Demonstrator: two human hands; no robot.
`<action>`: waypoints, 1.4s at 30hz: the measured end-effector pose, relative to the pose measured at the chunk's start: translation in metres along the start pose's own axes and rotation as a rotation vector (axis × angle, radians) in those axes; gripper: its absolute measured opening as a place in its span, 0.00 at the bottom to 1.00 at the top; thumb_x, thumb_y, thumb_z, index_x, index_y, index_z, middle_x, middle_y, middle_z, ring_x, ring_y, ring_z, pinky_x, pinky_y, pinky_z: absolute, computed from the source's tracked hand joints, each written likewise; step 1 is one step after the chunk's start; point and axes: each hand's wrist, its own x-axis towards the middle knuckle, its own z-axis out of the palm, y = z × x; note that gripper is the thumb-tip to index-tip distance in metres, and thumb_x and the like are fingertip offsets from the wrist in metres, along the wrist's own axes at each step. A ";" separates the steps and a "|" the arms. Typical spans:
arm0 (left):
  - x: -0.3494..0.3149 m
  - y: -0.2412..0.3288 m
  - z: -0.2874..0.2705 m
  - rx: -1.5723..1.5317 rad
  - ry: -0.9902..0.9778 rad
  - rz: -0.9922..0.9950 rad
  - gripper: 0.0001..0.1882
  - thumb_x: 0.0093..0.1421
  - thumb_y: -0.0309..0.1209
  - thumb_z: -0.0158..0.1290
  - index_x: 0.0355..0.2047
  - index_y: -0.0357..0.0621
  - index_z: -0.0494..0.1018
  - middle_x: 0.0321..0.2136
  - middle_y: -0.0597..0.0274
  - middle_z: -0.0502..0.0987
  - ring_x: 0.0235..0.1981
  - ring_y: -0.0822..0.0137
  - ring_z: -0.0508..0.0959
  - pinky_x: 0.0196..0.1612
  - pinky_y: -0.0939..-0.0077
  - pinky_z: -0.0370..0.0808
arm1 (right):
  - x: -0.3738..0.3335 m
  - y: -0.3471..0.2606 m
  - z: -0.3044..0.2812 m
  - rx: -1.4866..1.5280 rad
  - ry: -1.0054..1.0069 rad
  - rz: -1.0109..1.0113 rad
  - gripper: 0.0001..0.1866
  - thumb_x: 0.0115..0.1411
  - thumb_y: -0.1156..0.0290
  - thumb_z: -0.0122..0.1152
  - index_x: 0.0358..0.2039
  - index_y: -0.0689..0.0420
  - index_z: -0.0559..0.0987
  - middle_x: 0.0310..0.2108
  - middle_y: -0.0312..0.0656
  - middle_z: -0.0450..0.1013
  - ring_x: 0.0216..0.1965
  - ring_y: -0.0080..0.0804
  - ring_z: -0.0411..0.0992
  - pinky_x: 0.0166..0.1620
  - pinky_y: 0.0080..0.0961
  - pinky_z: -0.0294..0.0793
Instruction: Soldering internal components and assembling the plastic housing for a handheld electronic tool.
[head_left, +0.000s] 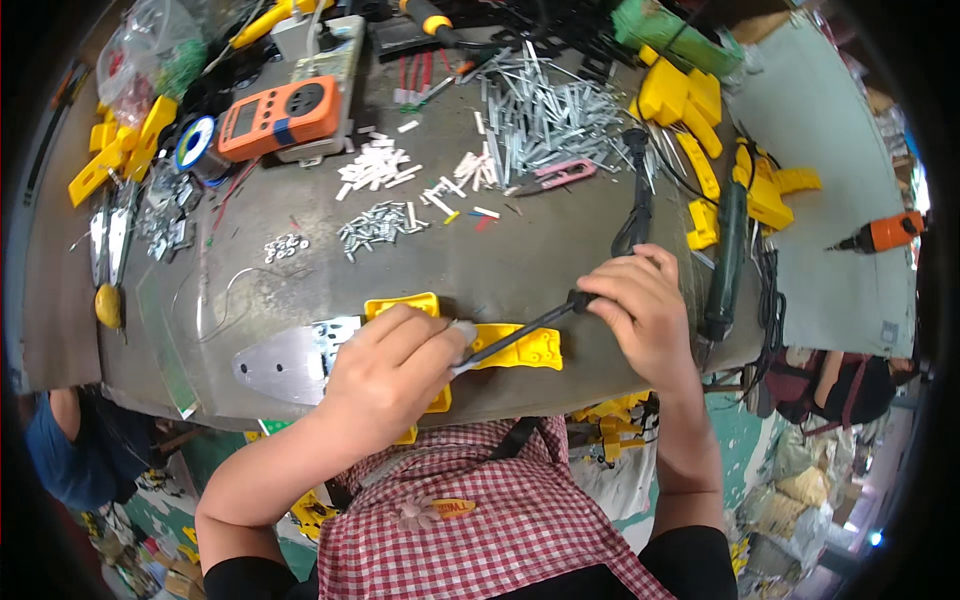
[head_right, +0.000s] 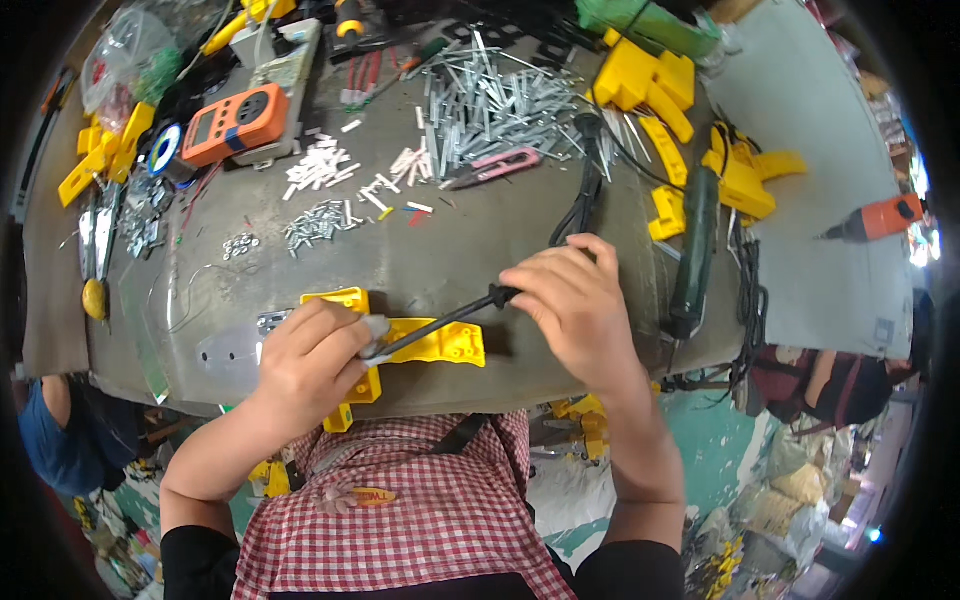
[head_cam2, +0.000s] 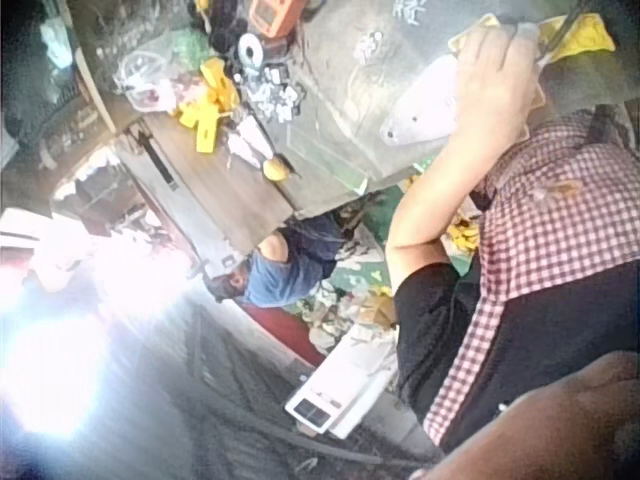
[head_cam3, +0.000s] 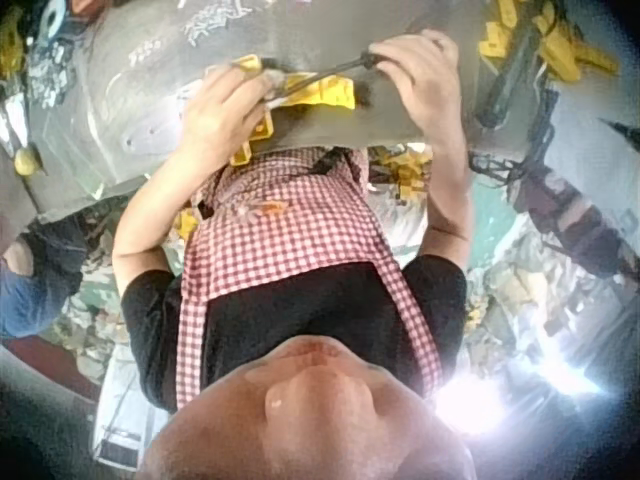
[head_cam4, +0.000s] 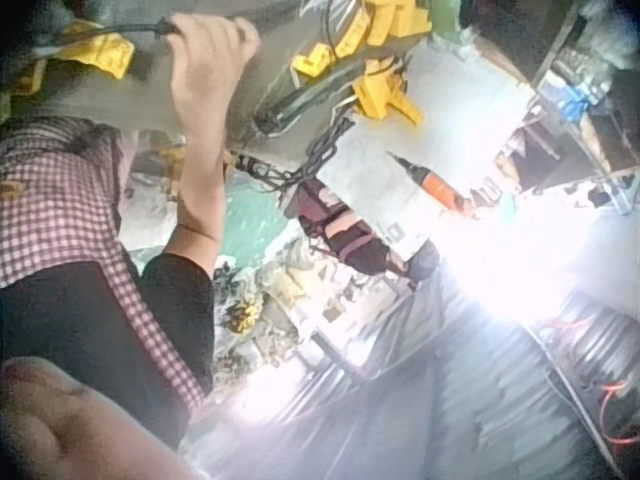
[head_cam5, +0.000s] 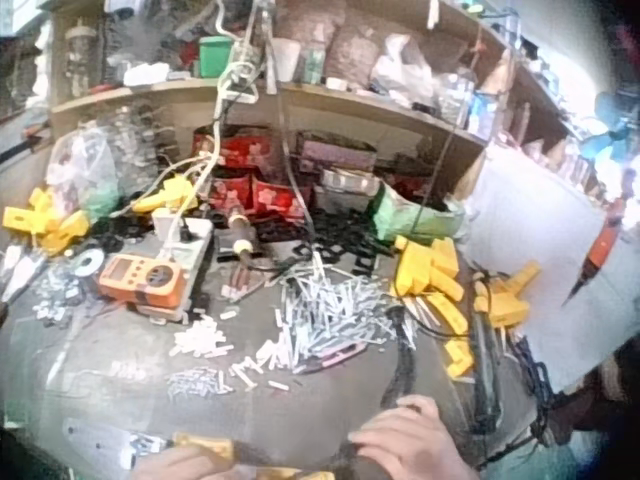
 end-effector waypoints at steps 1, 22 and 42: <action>-0.005 -0.004 0.001 -0.051 -0.011 0.035 0.20 0.34 0.22 0.62 0.32 0.38 0.75 0.28 0.57 0.74 0.30 0.59 0.74 0.31 0.70 0.73 | -0.005 -0.005 -0.003 0.016 -0.013 -0.018 0.12 0.45 0.74 0.65 0.33 0.54 0.78 0.31 0.34 0.75 0.37 0.29 0.71 0.51 0.34 0.59; 0.008 0.013 0.002 0.201 -0.303 0.129 0.15 0.44 0.27 0.54 0.35 0.40 0.73 0.29 0.61 0.72 0.32 0.61 0.74 0.36 0.70 0.72 | -0.030 -0.008 0.015 -0.062 -0.145 -0.116 0.12 0.48 0.75 0.55 0.35 0.59 0.76 0.33 0.38 0.70 0.37 0.32 0.67 0.45 0.32 0.61; 0.024 0.018 -0.002 0.237 -0.560 0.186 0.18 0.45 0.26 0.50 0.39 0.40 0.73 0.29 0.60 0.67 0.32 0.65 0.70 0.32 0.73 0.73 | -0.041 -0.013 0.029 -0.233 -0.067 -0.115 0.17 0.47 0.72 0.52 0.38 0.64 0.76 0.33 0.37 0.69 0.40 0.29 0.67 0.48 0.39 0.56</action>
